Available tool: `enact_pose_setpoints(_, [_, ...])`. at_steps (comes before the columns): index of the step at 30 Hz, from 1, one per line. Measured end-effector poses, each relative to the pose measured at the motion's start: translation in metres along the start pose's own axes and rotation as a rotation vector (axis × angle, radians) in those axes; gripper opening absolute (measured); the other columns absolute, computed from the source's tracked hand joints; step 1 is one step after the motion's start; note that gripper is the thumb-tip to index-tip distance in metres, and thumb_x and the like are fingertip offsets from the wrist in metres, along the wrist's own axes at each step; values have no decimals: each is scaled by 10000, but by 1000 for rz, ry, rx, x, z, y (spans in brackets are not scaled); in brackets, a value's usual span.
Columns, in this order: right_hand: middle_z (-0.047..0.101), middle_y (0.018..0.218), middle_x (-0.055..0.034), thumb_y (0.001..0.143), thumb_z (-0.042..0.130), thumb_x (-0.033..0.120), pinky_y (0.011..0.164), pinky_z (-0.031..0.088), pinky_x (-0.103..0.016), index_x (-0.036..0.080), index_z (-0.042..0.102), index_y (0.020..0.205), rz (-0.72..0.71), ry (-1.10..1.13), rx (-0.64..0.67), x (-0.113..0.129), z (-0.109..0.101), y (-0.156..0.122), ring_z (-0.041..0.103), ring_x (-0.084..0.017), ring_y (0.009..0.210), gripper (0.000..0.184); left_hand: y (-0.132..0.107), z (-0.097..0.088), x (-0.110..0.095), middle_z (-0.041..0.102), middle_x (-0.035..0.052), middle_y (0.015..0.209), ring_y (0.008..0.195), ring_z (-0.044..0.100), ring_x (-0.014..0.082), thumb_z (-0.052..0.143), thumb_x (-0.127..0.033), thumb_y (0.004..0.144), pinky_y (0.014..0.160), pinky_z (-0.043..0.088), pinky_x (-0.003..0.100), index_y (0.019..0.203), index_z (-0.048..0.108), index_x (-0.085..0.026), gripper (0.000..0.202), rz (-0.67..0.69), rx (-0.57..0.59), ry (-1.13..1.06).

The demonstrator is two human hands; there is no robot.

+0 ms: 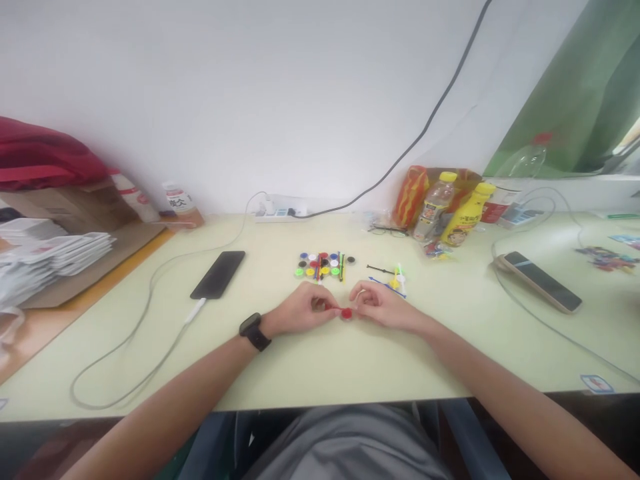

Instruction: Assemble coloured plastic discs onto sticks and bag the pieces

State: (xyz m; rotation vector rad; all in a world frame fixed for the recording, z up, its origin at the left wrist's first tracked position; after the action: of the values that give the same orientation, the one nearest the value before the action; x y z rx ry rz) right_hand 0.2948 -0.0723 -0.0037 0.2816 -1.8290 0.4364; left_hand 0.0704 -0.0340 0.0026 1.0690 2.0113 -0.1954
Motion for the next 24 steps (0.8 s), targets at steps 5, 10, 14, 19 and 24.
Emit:
enact_pose_setpoints(5, [661, 756, 2, 836, 751, 425, 459, 343, -211, 205, 597, 940, -11, 29, 11, -6, 3, 5, 515, -116, 578, 288, -1, 0, 2, 703, 39, 738, 634, 564, 138, 687, -317, 931, 560, 396, 267, 889, 804, -199, 171, 34, 16, 38])
enact_pose_setpoints(10, [668, 806, -24, 816, 792, 469, 622, 464, -261, 187, 621, 904, -138, -3, -68, -10, 3, 11, 605, -146, 708, 341, 0, -2, -1, 701, 40, 751, 657, 595, 154, 677, -303, 935, 583, 431, 275, 895, 788, -205, 153, 51, -11, 98])
enact_pose_setpoints(14, [655, 819, -28, 865, 738, 503, 666, 506, -294, 186, 627, 900, -192, -54, -109, -12, 1, 15, 603, -152, 717, 338, 1, -2, -9, 750, 64, 970, 855, 676, 204, 669, -260, 936, 780, 533, 325, 1117, 767, -246, 206, 125, -66, 144])
enact_pose_setpoints(19, [646, 836, -29, 875, 723, 467, 684, 524, -307, 187, 622, 899, -220, -67, -146, -15, -2, 19, 598, -154, 726, 298, 0, 4, -12, 746, 77, 1089, 1015, 691, 249, 663, -214, 918, 943, 529, 386, 1128, 751, -261, 232, 211, -55, 228])
enact_pose_setpoints(24, [633, 805, -22, 861, 726, 396, 670, 512, -301, 183, 620, 890, -206, -70, -137, -17, 0, 21, 589, -152, 712, 240, 0, 9, -9, 732, 67, 1103, 1010, 682, 257, 677, -199, 872, 942, 509, 399, 1016, 708, -240, 152, 204, -44, 279])
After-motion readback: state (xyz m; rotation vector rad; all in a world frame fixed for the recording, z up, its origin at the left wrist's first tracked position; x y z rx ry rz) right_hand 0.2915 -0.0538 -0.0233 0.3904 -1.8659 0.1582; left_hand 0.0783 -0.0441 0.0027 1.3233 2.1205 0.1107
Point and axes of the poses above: each hand's wrist, its own y-axis towards the middle knuckle, its own z-axis out of the palm, x = y × z, the point moved 2 cm from there along y, towards the middle knuckle
